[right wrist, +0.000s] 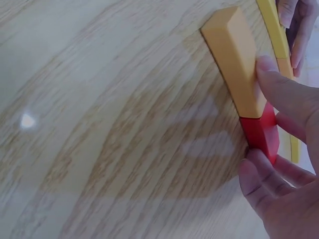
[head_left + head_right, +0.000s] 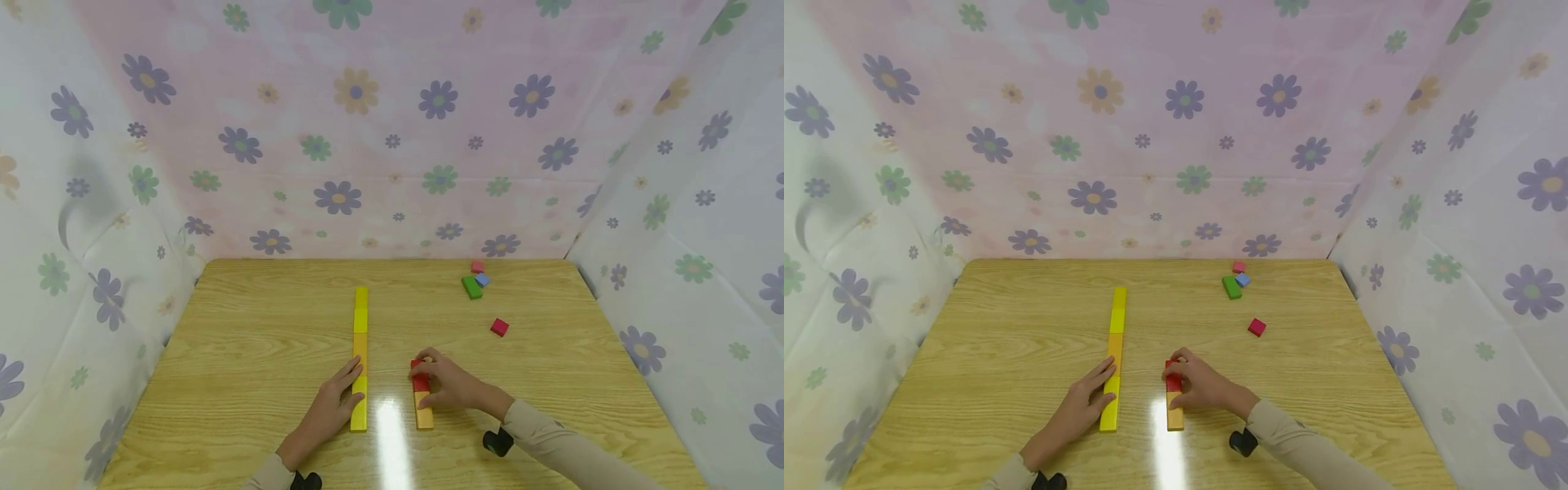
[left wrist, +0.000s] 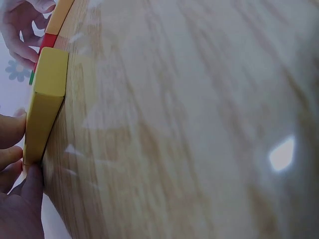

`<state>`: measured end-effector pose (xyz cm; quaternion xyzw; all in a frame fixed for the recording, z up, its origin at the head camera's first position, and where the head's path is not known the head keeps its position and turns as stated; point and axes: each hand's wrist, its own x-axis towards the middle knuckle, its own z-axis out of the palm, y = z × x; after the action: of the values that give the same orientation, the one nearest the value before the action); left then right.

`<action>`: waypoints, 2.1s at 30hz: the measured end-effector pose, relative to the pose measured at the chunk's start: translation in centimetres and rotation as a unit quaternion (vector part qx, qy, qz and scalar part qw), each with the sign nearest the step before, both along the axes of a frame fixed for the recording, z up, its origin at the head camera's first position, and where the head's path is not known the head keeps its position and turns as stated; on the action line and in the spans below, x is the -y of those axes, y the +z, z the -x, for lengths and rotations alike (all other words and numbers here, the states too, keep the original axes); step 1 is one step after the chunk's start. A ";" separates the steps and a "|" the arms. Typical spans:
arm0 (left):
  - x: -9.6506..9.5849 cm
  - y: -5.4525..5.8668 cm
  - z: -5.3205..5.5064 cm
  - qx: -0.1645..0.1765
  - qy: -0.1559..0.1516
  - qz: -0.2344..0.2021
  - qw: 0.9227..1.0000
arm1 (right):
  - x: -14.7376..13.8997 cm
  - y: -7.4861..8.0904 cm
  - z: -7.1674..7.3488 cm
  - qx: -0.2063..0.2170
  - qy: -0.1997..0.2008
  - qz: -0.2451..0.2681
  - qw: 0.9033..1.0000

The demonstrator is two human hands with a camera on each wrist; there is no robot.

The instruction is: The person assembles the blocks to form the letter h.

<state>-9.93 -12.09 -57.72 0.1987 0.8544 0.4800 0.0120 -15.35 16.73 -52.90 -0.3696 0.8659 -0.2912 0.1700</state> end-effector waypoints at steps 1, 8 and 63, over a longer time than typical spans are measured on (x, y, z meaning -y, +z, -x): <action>0.0 0.0 0.0 0.000 0.000 0.000 1.000 | 0.0 -0.1 0.0 0.001 -0.001 0.002 1.000; 0.0 0.0 0.1 -0.001 0.000 -0.001 1.000 | -0.3 -0.3 0.3 0.009 0.003 0.009 1.000; 0.2 -0.2 0.2 0.019 -0.009 0.007 1.000 | -6.7 1.9 9.9 -0.094 -0.259 0.056 0.960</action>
<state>-10.10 -12.26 -57.89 0.1976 0.8553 0.4777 0.0339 -25.26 23.40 -50.97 -0.1670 0.9265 -0.3368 -0.0145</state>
